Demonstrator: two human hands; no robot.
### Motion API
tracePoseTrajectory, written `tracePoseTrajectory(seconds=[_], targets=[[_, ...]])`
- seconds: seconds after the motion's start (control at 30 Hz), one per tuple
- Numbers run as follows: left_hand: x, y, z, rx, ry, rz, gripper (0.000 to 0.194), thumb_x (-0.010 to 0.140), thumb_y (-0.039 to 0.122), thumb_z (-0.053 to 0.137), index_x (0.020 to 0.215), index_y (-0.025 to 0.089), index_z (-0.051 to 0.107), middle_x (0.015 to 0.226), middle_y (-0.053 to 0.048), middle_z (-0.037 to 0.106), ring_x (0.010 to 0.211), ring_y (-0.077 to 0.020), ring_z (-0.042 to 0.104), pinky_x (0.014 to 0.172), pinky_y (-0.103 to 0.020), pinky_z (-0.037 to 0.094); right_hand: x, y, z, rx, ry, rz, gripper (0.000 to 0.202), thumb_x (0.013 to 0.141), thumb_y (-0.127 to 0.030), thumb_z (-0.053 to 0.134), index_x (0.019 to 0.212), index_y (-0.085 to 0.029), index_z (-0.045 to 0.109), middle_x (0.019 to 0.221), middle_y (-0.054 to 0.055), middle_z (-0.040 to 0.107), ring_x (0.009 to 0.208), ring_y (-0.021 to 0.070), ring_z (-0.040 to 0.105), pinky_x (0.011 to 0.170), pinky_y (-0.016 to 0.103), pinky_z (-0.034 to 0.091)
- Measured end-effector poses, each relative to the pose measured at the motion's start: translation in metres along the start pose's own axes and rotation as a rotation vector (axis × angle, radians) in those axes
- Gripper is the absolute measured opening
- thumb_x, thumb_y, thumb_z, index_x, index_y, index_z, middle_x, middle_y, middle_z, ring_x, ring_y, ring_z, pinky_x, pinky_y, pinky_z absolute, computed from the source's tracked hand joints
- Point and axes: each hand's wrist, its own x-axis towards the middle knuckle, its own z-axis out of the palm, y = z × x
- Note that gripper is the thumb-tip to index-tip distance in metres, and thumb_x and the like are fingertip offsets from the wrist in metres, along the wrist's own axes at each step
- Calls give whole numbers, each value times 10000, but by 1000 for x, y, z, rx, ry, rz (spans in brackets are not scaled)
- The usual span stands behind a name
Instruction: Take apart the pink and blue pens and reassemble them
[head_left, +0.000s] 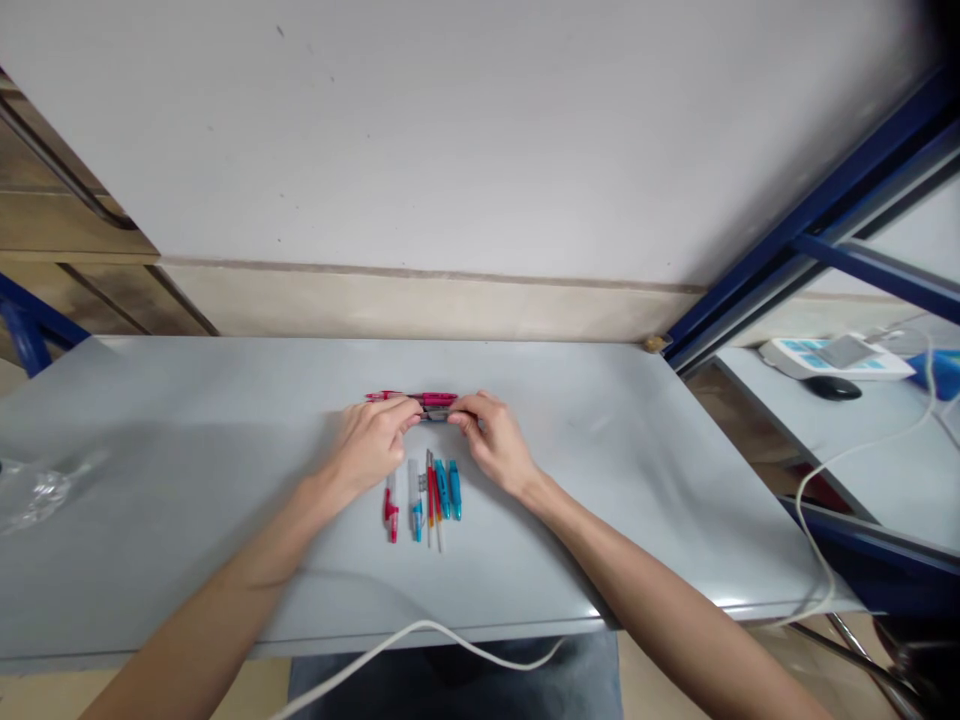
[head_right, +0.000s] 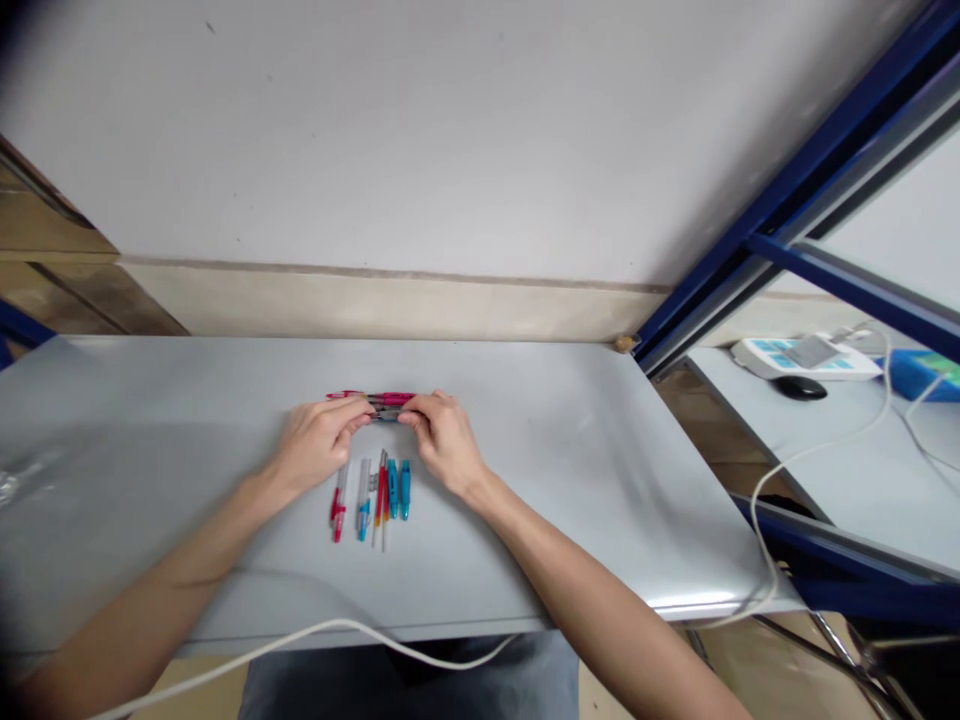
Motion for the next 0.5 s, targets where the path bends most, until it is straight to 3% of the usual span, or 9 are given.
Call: tracePoseTrajectory(seconds=[0.1,0.23,0.37,0.5], targets=[[0,1,-1,-10,-24,-40,311,702,-4,435,818,221,615,828,-5,706,779,-190,646,662,-280,372,-2,-4,-1,-51,40,-34,163,997,-174,522,969,-212,678,896,65,702,870,239,575,828,362,426],[0,2,-2,20,6,-63,265,664,26,433,780,221,570,770,-2,662,701,-182,588,634,-286,342,-1,-12,-7,-56,-22,-77,165,1025,-270,549,1120,-232,678,1093,77,734,989,255,581,891,395,427],[0,6,0,42,15,-14,239,675,41,439,778,219,561,768,-10,646,708,-187,577,624,-300,318,-1,-15,-6,-93,-44,-62,247,1064,-293,476,1071,-226,713,1014,65,757,902,244,570,852,405,411],[-1,9,1,47,25,-22,244,663,37,447,784,221,552,762,-6,651,678,-188,572,615,-308,304,-2,-16,-5,-121,14,-93,168,1026,-273,560,1109,-234,701,1074,72,740,1016,266,558,885,412,415]])
